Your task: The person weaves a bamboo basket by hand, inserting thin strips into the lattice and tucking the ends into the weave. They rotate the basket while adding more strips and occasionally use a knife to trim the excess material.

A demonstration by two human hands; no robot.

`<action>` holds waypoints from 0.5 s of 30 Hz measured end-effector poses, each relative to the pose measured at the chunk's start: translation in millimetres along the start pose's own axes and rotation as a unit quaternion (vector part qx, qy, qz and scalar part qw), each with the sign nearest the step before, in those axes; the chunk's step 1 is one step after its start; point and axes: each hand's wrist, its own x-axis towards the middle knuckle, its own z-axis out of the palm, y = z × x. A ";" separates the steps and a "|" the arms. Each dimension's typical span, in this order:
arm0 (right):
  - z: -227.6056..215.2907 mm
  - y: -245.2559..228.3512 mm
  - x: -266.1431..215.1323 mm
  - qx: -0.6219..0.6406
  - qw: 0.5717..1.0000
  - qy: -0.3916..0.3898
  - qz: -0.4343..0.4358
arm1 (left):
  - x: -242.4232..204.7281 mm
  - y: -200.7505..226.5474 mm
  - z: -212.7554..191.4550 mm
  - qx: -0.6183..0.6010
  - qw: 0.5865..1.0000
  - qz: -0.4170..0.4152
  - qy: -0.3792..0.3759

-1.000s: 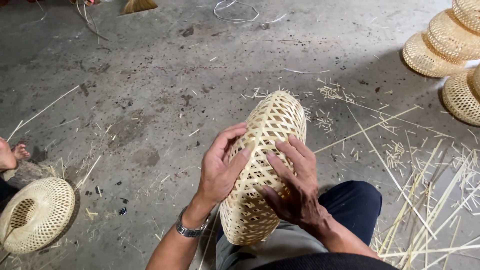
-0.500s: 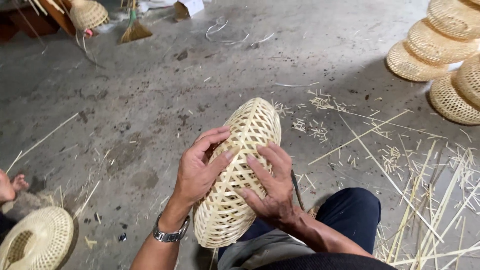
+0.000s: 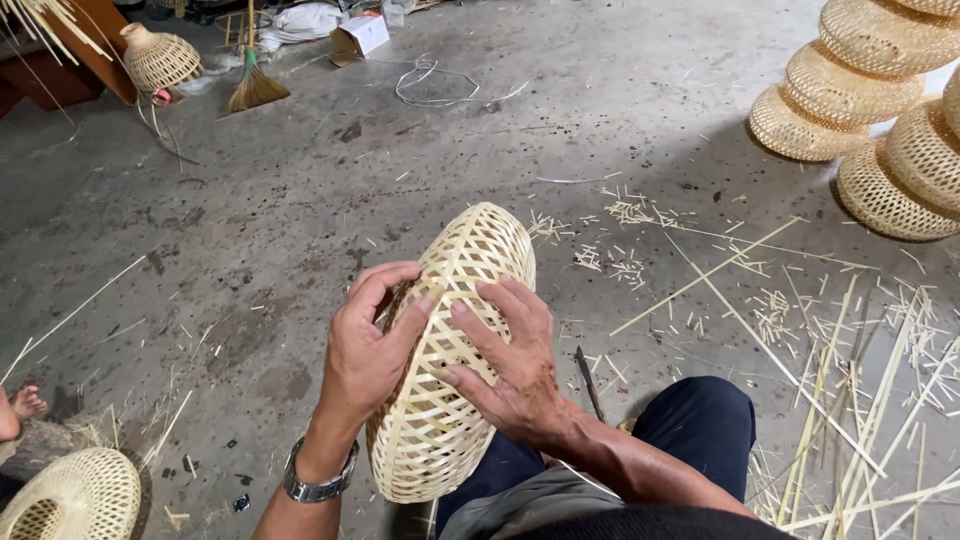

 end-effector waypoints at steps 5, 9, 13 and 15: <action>0.9 1.1 7.6 -0.003 1.000 -0.023 -0.009 | -5.2 18.2 2.1 0.079 0.995 0.022 0.047; -9.9 9.0 9.7 0.061 0.996 0.034 -0.056 | -2.2 10.6 -1.4 0.075 0.994 0.041 0.061; -12.2 26.5 -29.4 0.063 0.998 -0.003 0.010 | 4.4 14.0 -10.1 0.067 0.996 -0.018 0.050; -30.5 0.5 -5.7 0.100 0.975 -0.131 0.148 | 8.4 13.2 -12.9 0.052 0.998 0.006 0.025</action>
